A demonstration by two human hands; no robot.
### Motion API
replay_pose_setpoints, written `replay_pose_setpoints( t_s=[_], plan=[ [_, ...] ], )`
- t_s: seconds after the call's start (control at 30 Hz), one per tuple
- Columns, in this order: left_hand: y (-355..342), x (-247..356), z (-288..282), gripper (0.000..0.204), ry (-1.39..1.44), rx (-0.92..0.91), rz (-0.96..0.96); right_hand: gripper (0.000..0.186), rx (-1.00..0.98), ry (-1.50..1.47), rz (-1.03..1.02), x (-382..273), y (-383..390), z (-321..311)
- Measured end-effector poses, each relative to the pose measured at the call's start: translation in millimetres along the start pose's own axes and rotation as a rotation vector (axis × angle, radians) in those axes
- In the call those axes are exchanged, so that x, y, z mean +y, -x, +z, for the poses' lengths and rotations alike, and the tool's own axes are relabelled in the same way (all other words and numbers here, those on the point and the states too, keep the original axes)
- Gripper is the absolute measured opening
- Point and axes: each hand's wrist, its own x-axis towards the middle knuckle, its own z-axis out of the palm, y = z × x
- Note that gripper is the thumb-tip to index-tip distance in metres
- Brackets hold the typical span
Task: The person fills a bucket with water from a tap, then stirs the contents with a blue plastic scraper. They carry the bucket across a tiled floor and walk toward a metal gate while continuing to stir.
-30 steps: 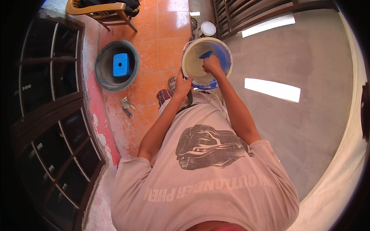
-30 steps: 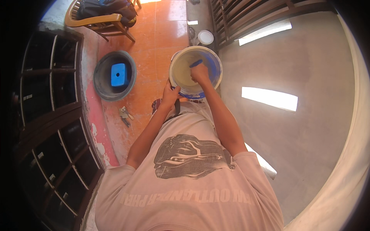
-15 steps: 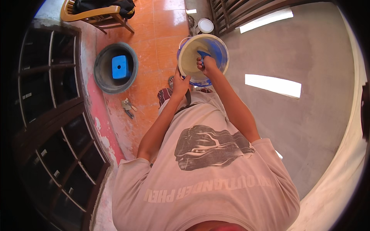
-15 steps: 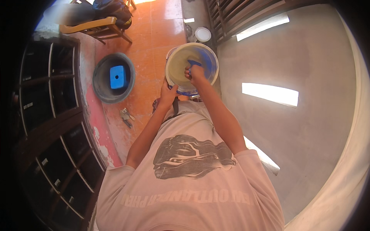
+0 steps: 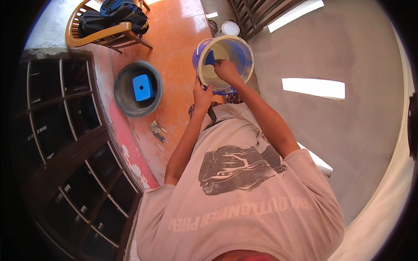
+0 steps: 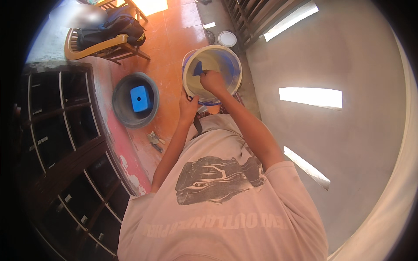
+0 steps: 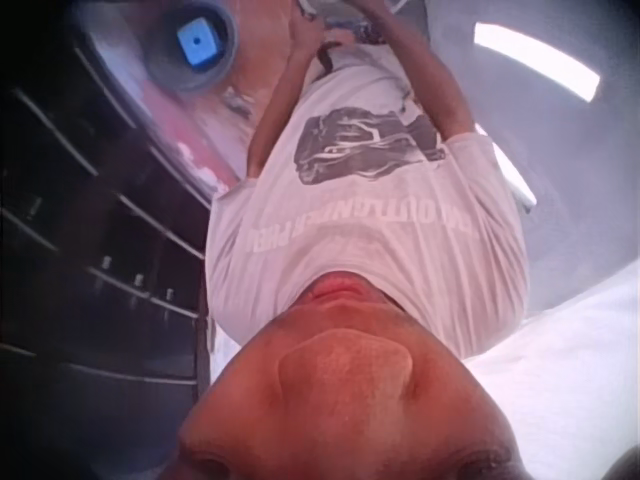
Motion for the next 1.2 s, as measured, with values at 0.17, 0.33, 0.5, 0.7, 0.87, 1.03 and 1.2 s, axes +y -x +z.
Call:
replay_pose_setpoints(
  t_s=[0.17,0.33,0.5,0.7,0.87,1.03,1.2],
  plan=[
    [-13.6,9.9,-4.5,0.06,0.199,0.011,-0.106,0.03,-0.003,0.291,-0.05,-7.5,-1.2,-3.3],
    [-29.1,17.4,-3.7,0.06,0.179,0.059,-0.203,0.02,0.018,0.462,-0.085,-25.3,-8.6,-10.9],
    [-70.1,26.7,-15.6,0.062,-0.005,0.092,-0.278,0.018,-0.005,0.493,-0.133,-38.9,-46.7,-6.0],
    [-148.1,22.8,-33.5,0.061,-0.017,0.113,-0.179,0.018,0.157,0.458,-0.205,-46.8,-136.1,2.0],
    [-218.3,43.3,-41.8,0.06,-0.076,0.106,-0.279,0.018,0.037,0.53,-0.131,-67.0,-202.3,2.3],
    [-291.3,80.6,-26.3,0.056,-0.028,0.063,-0.307,0.018,-0.093,0.515,-0.167,-99.0,-251.3,-18.4],
    [-361.5,98.3,-20.3,0.067,0.003,0.053,-0.325,0.021,-0.226,0.367,-0.126,-120.8,-304.5,-56.6]
  ],
)
